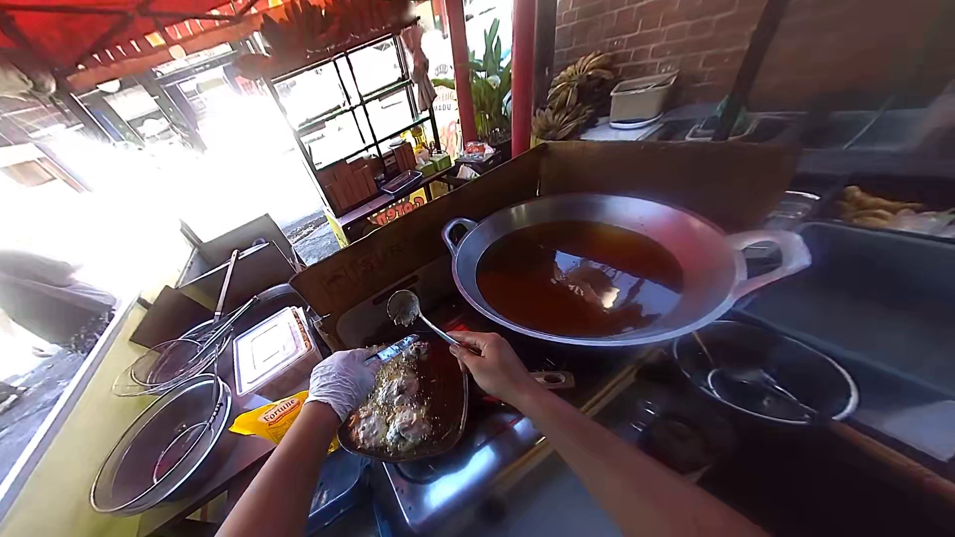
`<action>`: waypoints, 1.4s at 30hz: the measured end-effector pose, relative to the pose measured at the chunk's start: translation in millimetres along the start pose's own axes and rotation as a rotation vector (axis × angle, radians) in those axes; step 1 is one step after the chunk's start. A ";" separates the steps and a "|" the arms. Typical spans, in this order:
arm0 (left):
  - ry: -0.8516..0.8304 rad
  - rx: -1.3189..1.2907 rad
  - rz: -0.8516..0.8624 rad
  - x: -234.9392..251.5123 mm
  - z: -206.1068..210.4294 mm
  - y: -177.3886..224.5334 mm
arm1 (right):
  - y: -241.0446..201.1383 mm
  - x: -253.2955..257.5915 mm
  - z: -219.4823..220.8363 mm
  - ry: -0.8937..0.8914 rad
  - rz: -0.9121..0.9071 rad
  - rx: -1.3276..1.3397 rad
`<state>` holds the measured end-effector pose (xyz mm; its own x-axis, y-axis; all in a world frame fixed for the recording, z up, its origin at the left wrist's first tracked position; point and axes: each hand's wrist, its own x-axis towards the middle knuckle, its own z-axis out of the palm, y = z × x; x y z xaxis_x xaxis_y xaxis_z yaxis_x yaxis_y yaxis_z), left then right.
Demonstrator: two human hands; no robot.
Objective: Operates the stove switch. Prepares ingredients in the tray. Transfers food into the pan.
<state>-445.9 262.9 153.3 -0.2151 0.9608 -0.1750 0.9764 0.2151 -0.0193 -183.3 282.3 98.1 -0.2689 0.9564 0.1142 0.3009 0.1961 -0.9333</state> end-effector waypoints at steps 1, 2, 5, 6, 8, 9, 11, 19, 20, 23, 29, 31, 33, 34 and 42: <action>-0.002 0.043 0.028 2.2 0.5 6.7 | 1.3 0.6 -0.6 0.015 -0.004 0.021; -0.005 0.085 0.056 4.9 1.2 13.9 | 2.8 1.7 -1.1 0.027 -0.005 0.035; -0.004 0.193 0.136 14.5 4.4 33.0 | 7.3 2.3 -3.9 0.040 -0.001 0.050; -0.014 0.233 0.156 17.4 4.1 38.4 | 8.1 1.5 -4.8 0.038 0.000 0.050; -0.028 0.298 0.173 22.5 2.6 46.3 | 10.0 0.3 -6.4 0.036 0.003 0.044; -0.034 0.316 0.166 24.5 1.4 49.2 | 11.9 -0.2 -7.0 0.035 0.005 0.042; -0.047 0.319 0.124 26.0 -1.4 54.3 | 15.0 -2.4 -7.8 0.030 0.017 0.042; -0.131 0.057 -0.194 24.7 -9.5 44.6 | 23.3 -6.9 -7.4 0.038 0.023 0.095; -0.151 0.026 -0.211 26.8 -7.7 39.9 | 23.7 -6.5 -6.6 0.038 0.023 0.090; -0.204 -0.064 -0.227 34.1 1.3 23.3 | 24.8 -5.6 -3.2 0.034 0.013 0.092; -0.273 -0.272 -0.243 39.7 21.7 -9.1 | 21.3 -7.6 0.4 0.030 0.016 0.101; -0.268 -0.309 -0.243 39.0 30.0 -15.7 | 22.1 -7.4 1.4 0.036 0.010 0.107; -0.256 -0.305 -0.227 35.2 33.4 -18.3 | 22.3 -7.8 2.3 0.042 0.000 0.116; -0.243 -0.295 -0.213 32.6 34.8 -19.4 | 21.9 -8.4 2.5 0.048 -0.005 0.121; -0.124 -0.119 -0.127 0.3 37.1 -16.9 | 23.2 -16.3 3.3 0.066 0.004 0.154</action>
<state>-461.8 253.0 117.1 -0.3255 0.8972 -0.2985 0.9307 0.3598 0.0666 -175.0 270.6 73.5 -0.2060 0.9702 0.1279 0.1570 0.1618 -0.9743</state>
